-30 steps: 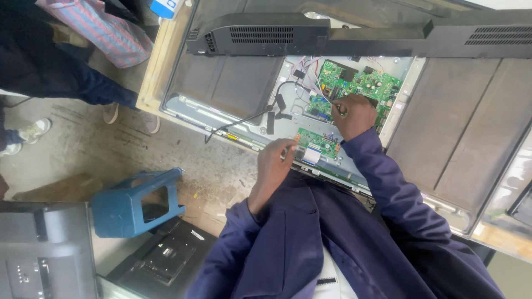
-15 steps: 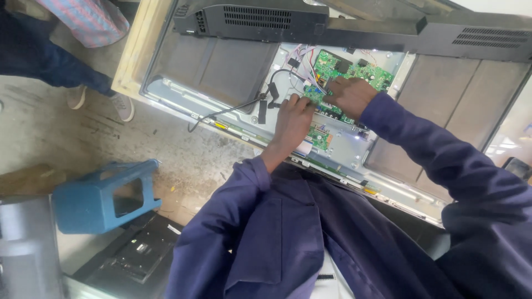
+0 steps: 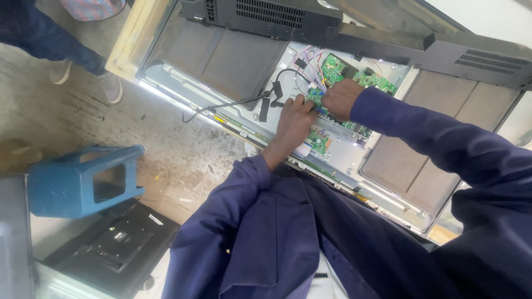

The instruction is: The person works on the internal components of a disassembled television, using a screwdriver to manipulate parts on the circuit board. They handle a small plastic box containing screws and a black power adapter, moving the adapter aside to access the board.

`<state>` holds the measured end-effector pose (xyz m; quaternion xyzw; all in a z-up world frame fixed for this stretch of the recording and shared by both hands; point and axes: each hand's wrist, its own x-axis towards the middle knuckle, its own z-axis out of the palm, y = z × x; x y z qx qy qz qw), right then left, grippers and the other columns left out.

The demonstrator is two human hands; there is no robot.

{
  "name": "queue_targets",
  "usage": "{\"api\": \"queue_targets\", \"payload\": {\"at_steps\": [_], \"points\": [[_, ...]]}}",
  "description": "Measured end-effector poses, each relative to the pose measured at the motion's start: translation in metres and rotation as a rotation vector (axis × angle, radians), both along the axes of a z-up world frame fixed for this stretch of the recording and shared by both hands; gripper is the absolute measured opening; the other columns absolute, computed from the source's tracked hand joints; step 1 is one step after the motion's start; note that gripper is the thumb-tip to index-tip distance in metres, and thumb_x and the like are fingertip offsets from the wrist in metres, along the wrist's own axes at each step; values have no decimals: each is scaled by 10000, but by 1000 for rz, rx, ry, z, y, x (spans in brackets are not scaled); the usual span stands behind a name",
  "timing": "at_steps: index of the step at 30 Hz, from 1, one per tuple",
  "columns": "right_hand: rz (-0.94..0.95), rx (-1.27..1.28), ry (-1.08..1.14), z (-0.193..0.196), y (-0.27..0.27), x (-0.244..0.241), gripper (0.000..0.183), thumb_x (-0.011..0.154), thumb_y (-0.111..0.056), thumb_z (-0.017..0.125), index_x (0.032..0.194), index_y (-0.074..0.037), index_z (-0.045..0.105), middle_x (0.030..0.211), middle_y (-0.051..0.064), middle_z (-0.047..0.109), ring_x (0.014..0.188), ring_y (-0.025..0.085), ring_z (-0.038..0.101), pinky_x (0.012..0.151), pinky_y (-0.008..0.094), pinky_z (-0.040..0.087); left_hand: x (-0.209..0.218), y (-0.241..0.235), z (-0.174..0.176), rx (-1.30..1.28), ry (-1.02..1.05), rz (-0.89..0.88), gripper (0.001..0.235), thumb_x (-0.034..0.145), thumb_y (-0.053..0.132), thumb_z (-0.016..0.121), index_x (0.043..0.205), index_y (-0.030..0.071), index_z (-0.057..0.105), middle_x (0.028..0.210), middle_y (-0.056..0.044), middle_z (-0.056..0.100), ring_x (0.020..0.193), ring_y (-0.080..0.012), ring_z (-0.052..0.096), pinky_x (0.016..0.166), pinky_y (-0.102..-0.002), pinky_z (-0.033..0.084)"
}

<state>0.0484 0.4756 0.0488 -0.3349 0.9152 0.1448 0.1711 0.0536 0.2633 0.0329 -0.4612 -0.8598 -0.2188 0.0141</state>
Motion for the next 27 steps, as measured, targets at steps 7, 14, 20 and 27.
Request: {"api": "queue_targets", "payload": {"at_steps": [7, 14, 20, 27], "points": [[-94, -93, -88, 7, -1, 5, 114, 637, -240, 732, 663, -147, 672, 638, 41, 666, 678, 257, 721, 552, 419, 581, -2, -3, 4, 6, 27, -35, 147, 719, 112, 743, 849, 158, 692, 902, -11, 569, 839, -202, 442, 689, -360, 378], [-141, -121, -123, 0, -2, 4, 134, 660, -254, 692, 677, -122, 682, 644, 68, 673, 702, 285, 728, 573, 442, 594, -2, -3, 4, 78, 96, -41, 75, 794, 102, 693, 845, 155, 707, 873, -13, 565, 820, -199, 448, 660, -356, 374], [-91, -68, -135, -2, -8, -4, 112, 627, -241, 705, 661, -135, 696, 626, 68, 681, 683, 286, 725, 574, 440, 583, -2, 3, -11, 74, 130, -32, 76, 794, 129, 661, 830, 185, 698, 860, 3, 559, 836, -216, 437, 664, -370, 362], [-196, -86, -179, -6, 8, 14, 166, 645, -272, 690, 717, -124, 682, 668, 91, 685, 695, 327, 722, 596, 488, 582, -4, -1, -2, 131, 147, -38, 50, 803, 116, 665, 807, 157, 693, 832, 0, 551, 790, -197, 431, 637, -369, 355]]}}
